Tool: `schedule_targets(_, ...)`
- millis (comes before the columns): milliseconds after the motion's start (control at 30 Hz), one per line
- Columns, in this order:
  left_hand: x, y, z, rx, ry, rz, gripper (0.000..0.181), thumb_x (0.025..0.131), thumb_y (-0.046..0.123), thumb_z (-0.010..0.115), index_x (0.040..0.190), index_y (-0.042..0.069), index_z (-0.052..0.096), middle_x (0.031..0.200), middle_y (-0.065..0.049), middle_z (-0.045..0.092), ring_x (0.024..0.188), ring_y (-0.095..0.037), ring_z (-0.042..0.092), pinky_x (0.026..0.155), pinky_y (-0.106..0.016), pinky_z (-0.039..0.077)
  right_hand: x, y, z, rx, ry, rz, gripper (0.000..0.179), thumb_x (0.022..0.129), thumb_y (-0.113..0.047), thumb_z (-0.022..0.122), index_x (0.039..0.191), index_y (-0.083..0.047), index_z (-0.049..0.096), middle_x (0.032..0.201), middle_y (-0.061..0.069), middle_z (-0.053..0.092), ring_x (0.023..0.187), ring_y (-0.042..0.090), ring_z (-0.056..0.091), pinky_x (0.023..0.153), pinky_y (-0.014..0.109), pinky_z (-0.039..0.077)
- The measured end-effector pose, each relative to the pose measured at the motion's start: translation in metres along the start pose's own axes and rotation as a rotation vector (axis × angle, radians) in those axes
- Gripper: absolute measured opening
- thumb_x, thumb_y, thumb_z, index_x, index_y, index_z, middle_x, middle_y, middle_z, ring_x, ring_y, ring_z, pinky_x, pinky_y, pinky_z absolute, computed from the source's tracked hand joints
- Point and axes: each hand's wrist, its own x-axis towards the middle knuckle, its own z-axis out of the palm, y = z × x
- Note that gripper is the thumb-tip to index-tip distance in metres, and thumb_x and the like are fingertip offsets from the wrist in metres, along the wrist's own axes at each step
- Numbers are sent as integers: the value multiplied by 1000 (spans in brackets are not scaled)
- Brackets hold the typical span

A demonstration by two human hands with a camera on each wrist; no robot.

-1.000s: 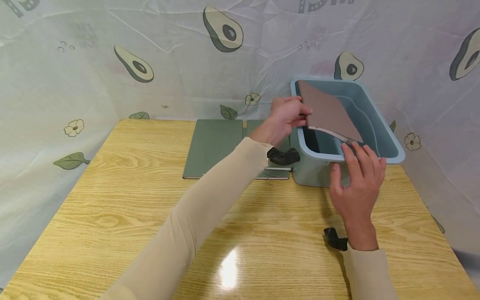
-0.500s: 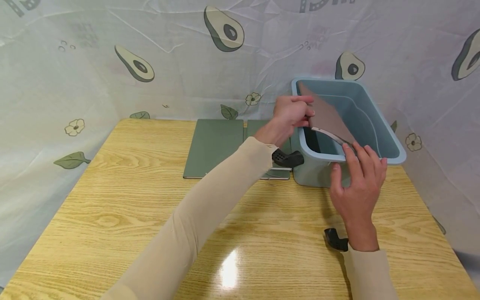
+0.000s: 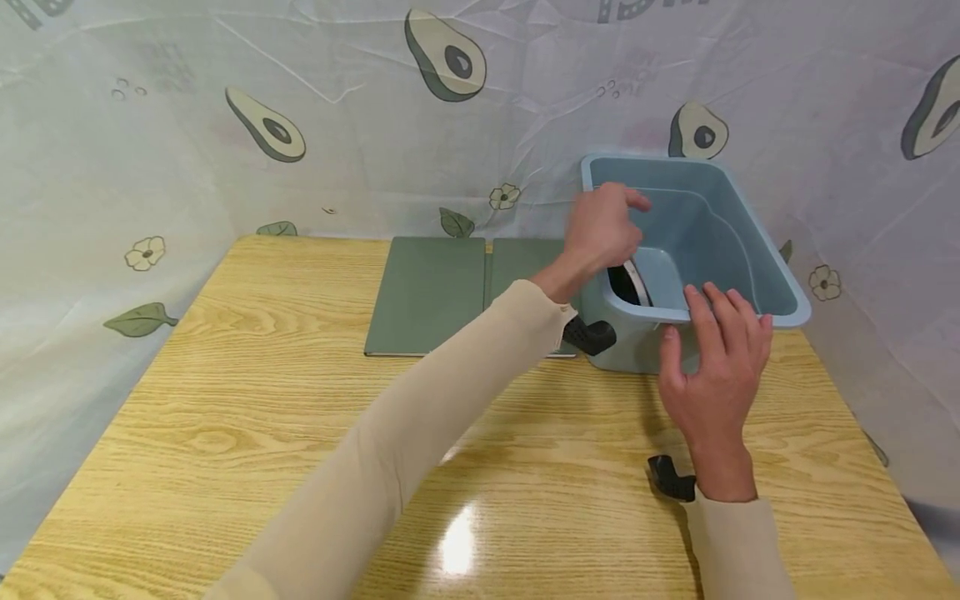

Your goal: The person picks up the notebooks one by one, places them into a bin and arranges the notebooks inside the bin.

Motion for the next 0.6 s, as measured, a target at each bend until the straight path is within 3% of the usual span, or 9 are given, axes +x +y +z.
schedule_targets(67,-3,6,5,205,-37,92,26,108,11,53,101,26,73,75,8,62,52,-7,33,48,-21,27,1,-2,0,7,-1,-3,38,101,-22,64,131,-1,73,135,28,68,135,49,53,124,73,20)
schedule_targets(167,-7,12,11,424,-119,149,23,111,17,49,93,25,60,77,7,50,64,-6,53,55,-19,39,2,-5,0,20,1,-8,37,100,-19,65,130,0,72,134,29,67,134,50,53,124,73,20)
schedule_targets(233,-9,14,12,538,-165,172,18,112,20,48,109,28,64,93,10,62,83,-7,66,66,-19,49,4,-8,1,29,5,-9,37,100,-19,65,130,1,72,134,29,67,135,50,53,124,73,20)
schedule_targets(300,-10,14,13,586,-220,180,21,112,22,47,116,31,65,103,11,65,92,-7,68,73,-21,52,4,-10,2,35,5,-10,37,100,-19,65,130,1,72,134,29,67,135,50,53,124,73,20)
schedule_targets(367,-9,13,11,582,-284,187,22,114,29,45,119,32,66,110,11,66,98,-7,68,79,-21,52,4,-10,2,34,2,-11,38,100,-20,65,130,1,72,133,30,67,134,51,53,124,73,20)
schedule_targets(433,-6,12,8,507,-348,193,30,115,37,41,134,31,63,124,9,66,113,-6,66,89,-21,51,4,-10,1,25,2,-10,39,100,-21,64,130,2,72,133,30,68,133,52,53,124,74,19)
schedule_targets(533,-1,8,-2,287,-399,169,53,114,53,35,161,29,43,150,11,59,139,-3,56,110,-17,44,2,-7,0,14,2,-11,40,100,-24,63,130,1,72,133,29,68,133,52,54,124,76,18)
schedule_targets(600,1,4,-8,129,-399,145,64,112,58,34,169,32,24,158,16,52,149,2,45,120,-16,36,1,-4,0,7,4,-14,42,101,-27,63,131,0,72,134,28,68,133,51,54,124,76,18)
